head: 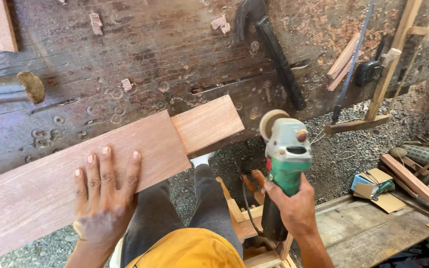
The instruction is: Sand and shape a wooden furniture component using an angle grinder with a sanding disc.
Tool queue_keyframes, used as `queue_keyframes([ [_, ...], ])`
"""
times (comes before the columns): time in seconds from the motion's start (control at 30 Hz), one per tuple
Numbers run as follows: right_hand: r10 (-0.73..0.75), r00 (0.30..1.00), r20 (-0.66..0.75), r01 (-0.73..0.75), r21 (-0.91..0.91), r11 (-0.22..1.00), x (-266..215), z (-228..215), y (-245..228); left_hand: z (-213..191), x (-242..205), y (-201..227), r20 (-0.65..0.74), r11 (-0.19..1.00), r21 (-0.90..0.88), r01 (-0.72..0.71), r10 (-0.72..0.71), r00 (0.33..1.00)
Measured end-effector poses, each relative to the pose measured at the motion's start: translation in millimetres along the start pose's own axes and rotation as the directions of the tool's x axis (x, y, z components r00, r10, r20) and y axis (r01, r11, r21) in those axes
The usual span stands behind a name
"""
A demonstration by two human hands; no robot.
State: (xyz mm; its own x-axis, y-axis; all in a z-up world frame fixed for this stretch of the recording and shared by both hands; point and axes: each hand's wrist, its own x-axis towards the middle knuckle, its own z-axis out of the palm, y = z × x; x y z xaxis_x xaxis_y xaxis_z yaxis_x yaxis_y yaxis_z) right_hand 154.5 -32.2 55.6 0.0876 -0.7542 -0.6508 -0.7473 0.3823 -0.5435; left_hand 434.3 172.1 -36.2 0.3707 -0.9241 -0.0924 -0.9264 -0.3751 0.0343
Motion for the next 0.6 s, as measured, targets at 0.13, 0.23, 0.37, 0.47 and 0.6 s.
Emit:
queue_keyframes([
  [0.13, -0.038, 0.98, 0.195, 0.049, -0.053, 0.997, -15.0, 5.1, 4.3, 14.0, -8.9, 2.5, -0.026, 1.0, -0.026, 0.014, -0.015, 1.0],
  [0.23, 0.063, 0.955, 0.291, -0.057, -0.03, 0.998, -27.6, 31.3, -7.2, 22.5, -14.6, 4.8, -0.03, 0.999, -0.034, 0.023, -0.024, 0.999],
  [0.37, 0.018, 0.931, 0.364, -0.017, -0.006, 1.0, -29.9, 50.5, -16.4, 24.1, -16.5, 5.4, -0.034, 0.999, -0.047, 0.027, -0.029, 0.999],
  [0.47, -0.01, 0.921, 0.39, 0.02, -0.024, 1.0, -28.9, 56.5, -20.7, 23.3, -17.2, 6.5, -0.043, 0.998, -0.056, 0.038, -0.041, 0.998],
  [0.6, 0.003, 0.921, 0.39, 0.019, -0.053, 0.998, -27.3, 60.1, -24.1, 22.2, -17.4, 6.0, -0.042, 0.998, -0.045, 0.036, -0.038, 0.998],
])
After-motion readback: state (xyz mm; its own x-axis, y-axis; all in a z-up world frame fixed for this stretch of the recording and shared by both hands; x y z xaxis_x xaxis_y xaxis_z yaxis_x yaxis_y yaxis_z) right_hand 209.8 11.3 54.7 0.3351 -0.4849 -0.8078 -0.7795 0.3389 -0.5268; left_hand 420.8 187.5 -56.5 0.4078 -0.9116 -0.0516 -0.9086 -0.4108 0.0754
